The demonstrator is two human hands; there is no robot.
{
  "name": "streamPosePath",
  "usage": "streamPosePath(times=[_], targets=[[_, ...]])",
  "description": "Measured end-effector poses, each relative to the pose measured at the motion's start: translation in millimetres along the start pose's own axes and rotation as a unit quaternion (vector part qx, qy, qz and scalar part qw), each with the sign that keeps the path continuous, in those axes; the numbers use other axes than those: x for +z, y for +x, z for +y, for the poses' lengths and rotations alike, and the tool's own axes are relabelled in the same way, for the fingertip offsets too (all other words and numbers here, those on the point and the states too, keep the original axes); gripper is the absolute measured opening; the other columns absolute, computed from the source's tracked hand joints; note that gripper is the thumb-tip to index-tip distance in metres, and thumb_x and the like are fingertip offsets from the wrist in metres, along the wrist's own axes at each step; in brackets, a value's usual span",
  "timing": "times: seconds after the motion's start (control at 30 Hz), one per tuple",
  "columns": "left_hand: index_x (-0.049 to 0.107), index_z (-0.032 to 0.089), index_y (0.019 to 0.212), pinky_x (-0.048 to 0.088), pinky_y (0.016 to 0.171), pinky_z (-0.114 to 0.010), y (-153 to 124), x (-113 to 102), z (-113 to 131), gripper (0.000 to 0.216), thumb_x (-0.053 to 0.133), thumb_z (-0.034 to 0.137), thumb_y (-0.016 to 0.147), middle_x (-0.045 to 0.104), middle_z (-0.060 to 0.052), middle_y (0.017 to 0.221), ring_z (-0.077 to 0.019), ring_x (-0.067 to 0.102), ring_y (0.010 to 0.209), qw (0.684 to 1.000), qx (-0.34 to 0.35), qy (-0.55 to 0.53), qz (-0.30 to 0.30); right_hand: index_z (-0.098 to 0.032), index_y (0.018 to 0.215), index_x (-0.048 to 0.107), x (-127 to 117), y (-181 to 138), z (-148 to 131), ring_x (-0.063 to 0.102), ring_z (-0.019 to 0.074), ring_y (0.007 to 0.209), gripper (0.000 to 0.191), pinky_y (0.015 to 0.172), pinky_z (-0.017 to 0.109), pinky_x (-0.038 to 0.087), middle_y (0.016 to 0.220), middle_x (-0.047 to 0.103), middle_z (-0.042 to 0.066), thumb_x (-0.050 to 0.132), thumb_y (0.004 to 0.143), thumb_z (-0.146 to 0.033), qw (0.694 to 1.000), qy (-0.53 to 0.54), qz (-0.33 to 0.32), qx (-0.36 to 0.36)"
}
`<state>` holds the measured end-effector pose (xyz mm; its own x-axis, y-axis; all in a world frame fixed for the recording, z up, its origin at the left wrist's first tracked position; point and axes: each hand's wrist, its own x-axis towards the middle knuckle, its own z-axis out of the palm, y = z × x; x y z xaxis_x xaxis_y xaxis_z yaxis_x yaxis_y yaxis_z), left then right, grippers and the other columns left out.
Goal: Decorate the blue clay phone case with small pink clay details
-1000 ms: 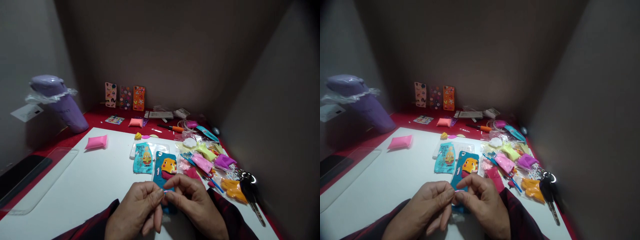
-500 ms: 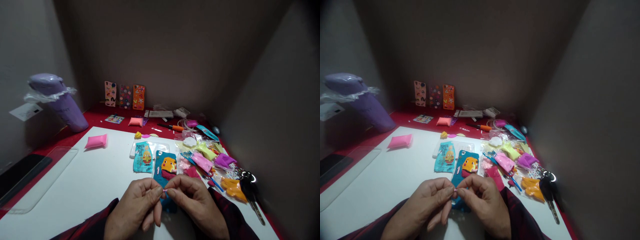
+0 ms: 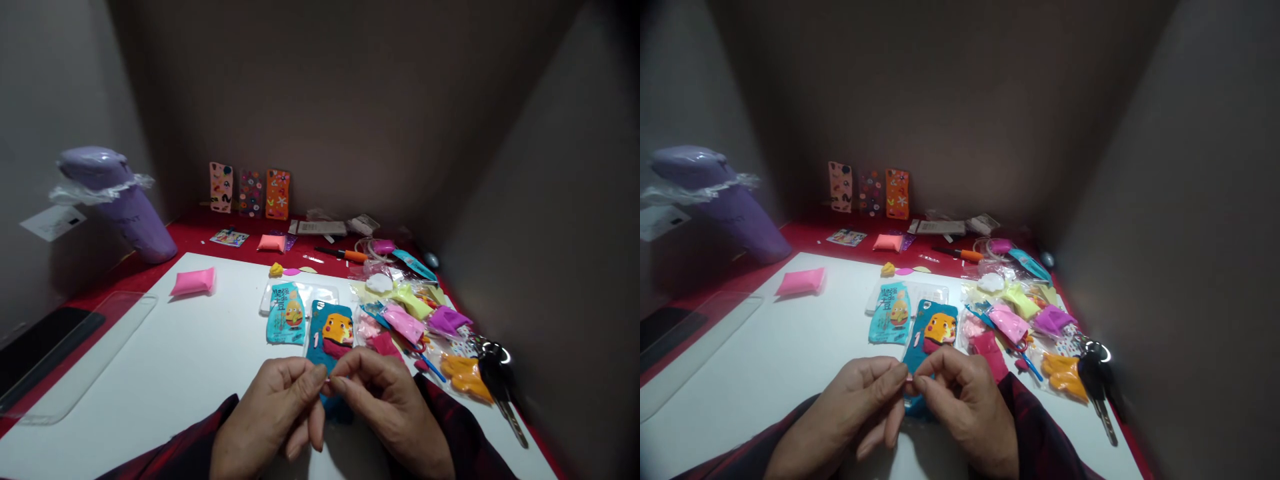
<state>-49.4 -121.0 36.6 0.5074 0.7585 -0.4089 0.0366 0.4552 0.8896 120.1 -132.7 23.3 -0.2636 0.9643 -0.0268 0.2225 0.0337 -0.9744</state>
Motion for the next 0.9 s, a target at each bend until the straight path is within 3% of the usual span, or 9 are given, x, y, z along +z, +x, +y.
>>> streamPosePath(times=[0.23,0.47,0.63,0.77,0.9], targets=[[0.052,0.014,0.067,0.016,0.038,-0.018,-1.2,-0.1,-0.4,0.04,0.047,0.048,0.087,0.056,0.002,0.047,-0.0025,0.03,0.033,0.999,0.019,0.002,0.027,-0.017,0.09,0.067,-1.1,-0.6,2.5,0.032,0.0078,0.049,0.027,0.048,0.023,0.025,0.052,0.036,-0.007,0.064,0.079,-0.042,1.0,0.008,0.024,0.015],[0.057,0.014,0.076,0.016,0.037,-0.018,-0.3,-0.1,0.7,0.039,0.048,0.05,0.086,0.056,0.003,0.046,-0.0031,0.03,0.032,1.0,0.005,-0.002,0.025,-0.016,0.08,0.064,-2.2,-0.7,2.2,0.035,0.0084,0.052,0.028,0.05,0.023,0.027,0.057,0.047,-0.004,0.056,0.085,-0.041,1.0,0.017,0.003,0.017],[0.054,0.013,0.064,0.017,0.038,-0.019,-0.7,0.0,2.0,0.046,0.047,0.054,0.085,0.05,0.004,0.043,-0.0032,0.031,0.034,1.0,0.008,-0.007,0.007,-0.015,0.08,0.065,-1.7,0.4,0.1,0.037,0.0086,0.051,0.029,0.049,0.023,0.029,0.06,0.053,-0.001,0.054,0.086,-0.04,1.0,-0.011,0.013,0.004],[0.055,0.014,0.072,0.016,0.038,-0.019,-0.8,0.1,2.1,0.039,0.054,0.052,0.081,0.053,0.004,0.046,-0.0034,0.031,0.034,1.0,-0.001,-0.004,0.014,-0.014,0.076,0.067,-0.4,-1.2,-2.0,0.039,0.0092,0.05,0.028,0.048,0.023,0.03,0.056,0.053,0.0,0.054,0.084,-0.038,0.997,-0.07,0.033,-0.024],[0.053,0.014,0.067,0.016,0.038,-0.019,0.5,-0.1,1.6,0.041,0.056,0.054,0.079,0.049,0.005,0.042,-0.0033,0.03,0.034,0.999,0.005,-0.018,0.026,-0.018,0.083,0.071,0.2,-3.8,-0.8,0.042,0.0107,0.051,0.026,0.048,0.023,0.031,0.053,0.049,-0.002,0.06,0.081,-0.041,0.994,-0.096,0.051,-0.012]])
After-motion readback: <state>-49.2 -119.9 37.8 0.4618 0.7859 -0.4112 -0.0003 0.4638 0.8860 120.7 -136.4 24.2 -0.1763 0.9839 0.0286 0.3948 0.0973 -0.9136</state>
